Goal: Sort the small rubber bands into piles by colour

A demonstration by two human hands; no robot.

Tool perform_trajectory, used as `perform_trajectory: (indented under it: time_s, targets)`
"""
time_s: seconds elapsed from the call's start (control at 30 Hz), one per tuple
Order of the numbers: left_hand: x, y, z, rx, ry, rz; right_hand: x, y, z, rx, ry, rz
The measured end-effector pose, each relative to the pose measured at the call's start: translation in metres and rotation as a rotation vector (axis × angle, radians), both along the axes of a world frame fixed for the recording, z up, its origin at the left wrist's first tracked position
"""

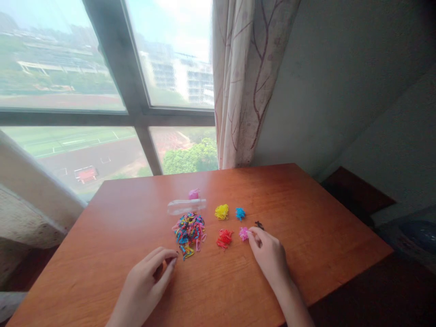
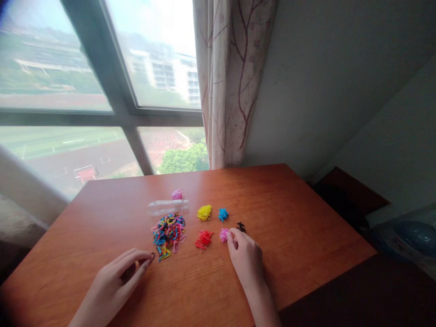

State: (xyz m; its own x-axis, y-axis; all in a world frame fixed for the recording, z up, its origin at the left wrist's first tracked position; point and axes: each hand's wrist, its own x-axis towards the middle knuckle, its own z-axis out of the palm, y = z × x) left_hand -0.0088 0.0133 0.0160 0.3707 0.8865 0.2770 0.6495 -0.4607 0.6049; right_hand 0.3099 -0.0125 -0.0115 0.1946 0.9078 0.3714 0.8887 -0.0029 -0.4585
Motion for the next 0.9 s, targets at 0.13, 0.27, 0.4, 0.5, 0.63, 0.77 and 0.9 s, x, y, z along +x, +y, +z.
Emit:
perform_trajectory:
  time_s: [0.13,0.27,0.4,0.5,0.63,0.77,0.9]
  targets:
    - [-0.009,0.001,-0.004,0.014,-0.03,0.08,0.0,0.001,0.001,0.007,0.022,0.013]
    - [-0.011,0.002,-0.011,-0.018,-0.026,0.101,-0.003,0.005,0.001,0.014,0.079,0.025]
    - [-0.01,0.003,-0.014,-0.045,-0.009,0.098,-0.005,0.008,0.0,-0.014,0.116,0.044]
    - [-0.009,0.002,-0.012,-0.044,-0.005,0.09,-0.004,0.007,0.001,-0.017,0.094,0.017]
    - [-0.008,0.001,-0.01,-0.032,0.007,0.087,-0.003,0.005,0.005,0.016,0.097,-0.029]
    - [-0.008,0.001,-0.013,-0.038,0.033,0.077,-0.014,0.001,0.007,0.018,0.146,0.008]
    - [-0.007,0.0,-0.014,-0.036,0.059,0.077,-0.043,-0.006,0.003,0.019,0.164,0.116]
